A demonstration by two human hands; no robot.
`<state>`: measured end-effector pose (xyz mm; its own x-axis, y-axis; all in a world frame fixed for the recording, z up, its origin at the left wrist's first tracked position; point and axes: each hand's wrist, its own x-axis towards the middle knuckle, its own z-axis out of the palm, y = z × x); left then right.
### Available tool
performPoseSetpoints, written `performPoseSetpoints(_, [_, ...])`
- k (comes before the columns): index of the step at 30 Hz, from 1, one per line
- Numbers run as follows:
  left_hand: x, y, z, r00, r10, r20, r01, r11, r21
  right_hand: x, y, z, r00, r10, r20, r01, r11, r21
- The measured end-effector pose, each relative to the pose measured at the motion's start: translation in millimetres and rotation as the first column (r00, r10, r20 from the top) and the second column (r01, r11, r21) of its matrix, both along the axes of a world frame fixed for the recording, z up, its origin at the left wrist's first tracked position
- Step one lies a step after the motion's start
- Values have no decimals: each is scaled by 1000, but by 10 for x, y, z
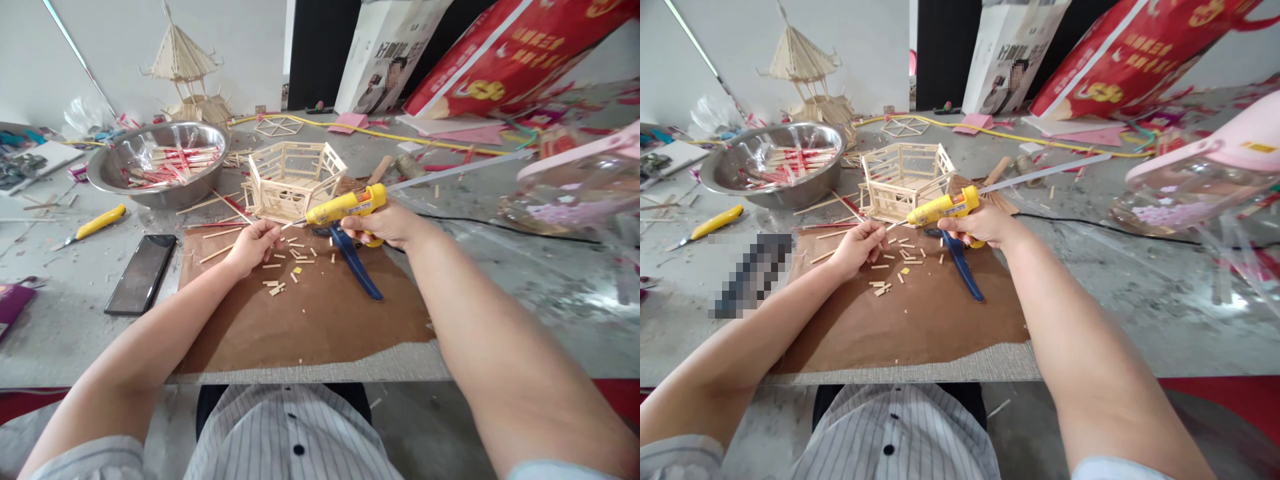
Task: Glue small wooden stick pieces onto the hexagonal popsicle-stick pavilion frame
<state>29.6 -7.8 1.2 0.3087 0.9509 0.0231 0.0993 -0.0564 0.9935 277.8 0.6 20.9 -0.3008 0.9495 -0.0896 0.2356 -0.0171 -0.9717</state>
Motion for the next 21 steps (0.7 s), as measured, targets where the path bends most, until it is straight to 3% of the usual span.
performPoseSetpoints(6, [6, 4, -4, 1000, 20, 5, -20, 1000, -11, -10, -2, 5, 1000, 21, 2, -21, 1000, -16])
performPoseSetpoints(21, [-7, 2, -19, 1000, -14, 18, 14, 1000, -1, -66, -59, 77, 997, -60, -43, 59, 998, -25])
